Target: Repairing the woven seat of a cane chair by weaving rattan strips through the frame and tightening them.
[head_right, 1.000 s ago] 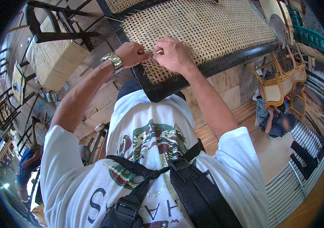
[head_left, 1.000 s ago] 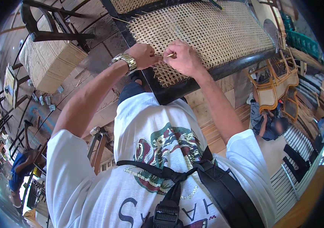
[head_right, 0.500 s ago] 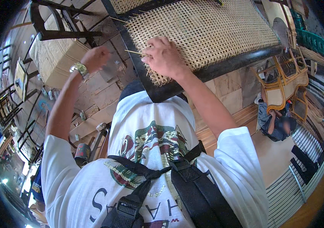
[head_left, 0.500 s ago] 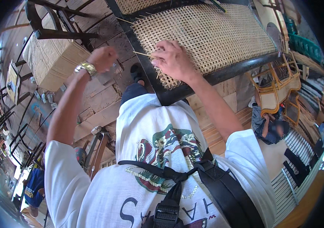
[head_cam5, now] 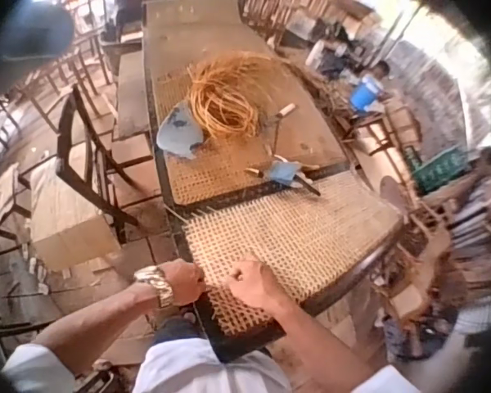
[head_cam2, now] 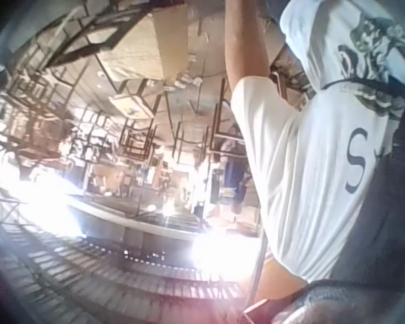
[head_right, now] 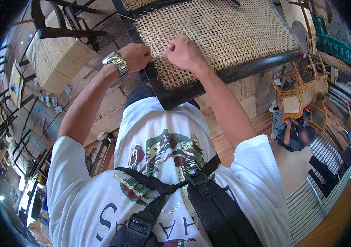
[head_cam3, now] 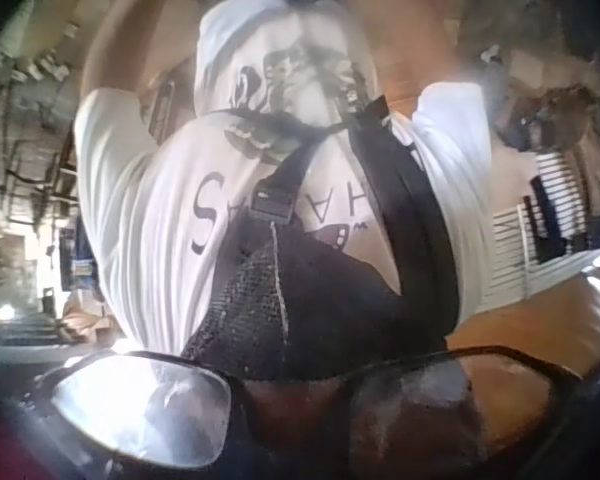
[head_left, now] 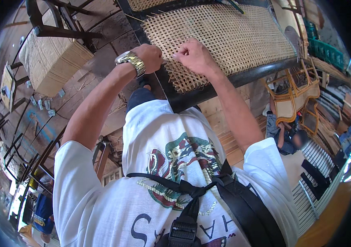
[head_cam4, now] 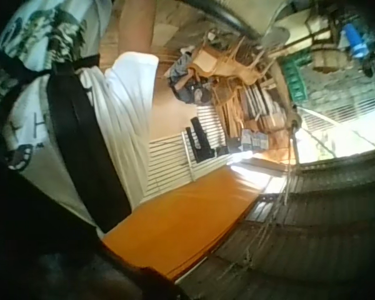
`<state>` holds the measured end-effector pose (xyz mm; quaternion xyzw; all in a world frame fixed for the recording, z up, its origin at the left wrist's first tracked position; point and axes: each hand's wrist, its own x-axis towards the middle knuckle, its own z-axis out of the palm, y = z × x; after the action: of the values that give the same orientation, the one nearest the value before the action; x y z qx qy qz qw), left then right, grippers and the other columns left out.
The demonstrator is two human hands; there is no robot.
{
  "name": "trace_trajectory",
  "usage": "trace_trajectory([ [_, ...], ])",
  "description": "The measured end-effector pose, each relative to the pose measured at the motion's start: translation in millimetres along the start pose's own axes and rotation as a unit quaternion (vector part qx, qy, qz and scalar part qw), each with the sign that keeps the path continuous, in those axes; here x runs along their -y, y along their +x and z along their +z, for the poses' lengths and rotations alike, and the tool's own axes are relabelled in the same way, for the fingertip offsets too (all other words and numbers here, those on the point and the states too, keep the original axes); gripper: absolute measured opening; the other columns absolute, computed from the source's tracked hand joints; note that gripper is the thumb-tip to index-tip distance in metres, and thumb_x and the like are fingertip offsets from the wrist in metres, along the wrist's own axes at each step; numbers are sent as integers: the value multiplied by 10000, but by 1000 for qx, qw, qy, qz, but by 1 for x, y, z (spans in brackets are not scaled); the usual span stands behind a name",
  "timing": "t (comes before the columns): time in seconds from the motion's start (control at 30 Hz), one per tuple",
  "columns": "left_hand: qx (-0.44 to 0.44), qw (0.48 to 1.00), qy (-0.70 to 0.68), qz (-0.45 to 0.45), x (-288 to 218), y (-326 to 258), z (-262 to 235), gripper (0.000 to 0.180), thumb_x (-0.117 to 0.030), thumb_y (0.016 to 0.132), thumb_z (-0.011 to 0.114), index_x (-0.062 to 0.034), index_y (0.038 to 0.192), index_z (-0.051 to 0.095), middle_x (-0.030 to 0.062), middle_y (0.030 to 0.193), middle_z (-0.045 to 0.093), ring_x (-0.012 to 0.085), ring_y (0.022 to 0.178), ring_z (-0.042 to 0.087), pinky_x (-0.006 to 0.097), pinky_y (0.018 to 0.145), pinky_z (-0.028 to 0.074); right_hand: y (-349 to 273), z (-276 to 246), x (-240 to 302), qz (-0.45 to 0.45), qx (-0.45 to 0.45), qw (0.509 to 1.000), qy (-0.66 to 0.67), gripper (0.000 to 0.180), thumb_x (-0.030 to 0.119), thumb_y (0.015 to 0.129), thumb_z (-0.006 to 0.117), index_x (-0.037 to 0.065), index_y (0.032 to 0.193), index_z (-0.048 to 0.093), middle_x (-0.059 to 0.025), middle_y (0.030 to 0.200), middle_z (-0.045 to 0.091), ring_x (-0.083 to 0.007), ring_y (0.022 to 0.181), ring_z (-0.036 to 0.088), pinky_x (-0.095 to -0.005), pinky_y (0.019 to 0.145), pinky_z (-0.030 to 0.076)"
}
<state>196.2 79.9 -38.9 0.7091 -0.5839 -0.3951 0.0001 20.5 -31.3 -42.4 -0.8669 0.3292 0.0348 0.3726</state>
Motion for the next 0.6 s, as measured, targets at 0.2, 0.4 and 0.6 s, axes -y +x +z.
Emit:
trace_trajectory([
  [0.2, 53, 984, 169, 35, -31, 17, -25, 312, -239, 833, 614, 43, 893, 733, 258, 874, 715, 387, 847, 726, 461, 722, 586, -2, -3, -1, 38, 3, 999, 20, 244, 250, 787, 792, 21, 782, 710, -121, 916, 622, -252, 827, 652, -363, 764, 527],
  [0.4, 33, 996, 83, -19, -25, 16, -4, 314, -278, 877, 625, 16, 889, 735, 241, 827, 713, 375, 813, 727, 468, 704, 578, 4, -3, -5, 60, 35, 996, 48, 225, 296, 749, 805, 80, 772, 746, -139, 984, 671, -307, 925, 671, -416, 832, 540],
  [0.6, -87, 989, -100, -71, -1, 3, 41, 455, -433, 952, 595, -14, 843, 733, 222, 849, 728, 344, 815, 738, 418, 704, 593, -7, 6, 13, 11, 4, 999, -39, 224, 293, 765, 807, 92, 835, 736, -100, 895, 643, -285, 881, 656, -402, 794, 521],
])
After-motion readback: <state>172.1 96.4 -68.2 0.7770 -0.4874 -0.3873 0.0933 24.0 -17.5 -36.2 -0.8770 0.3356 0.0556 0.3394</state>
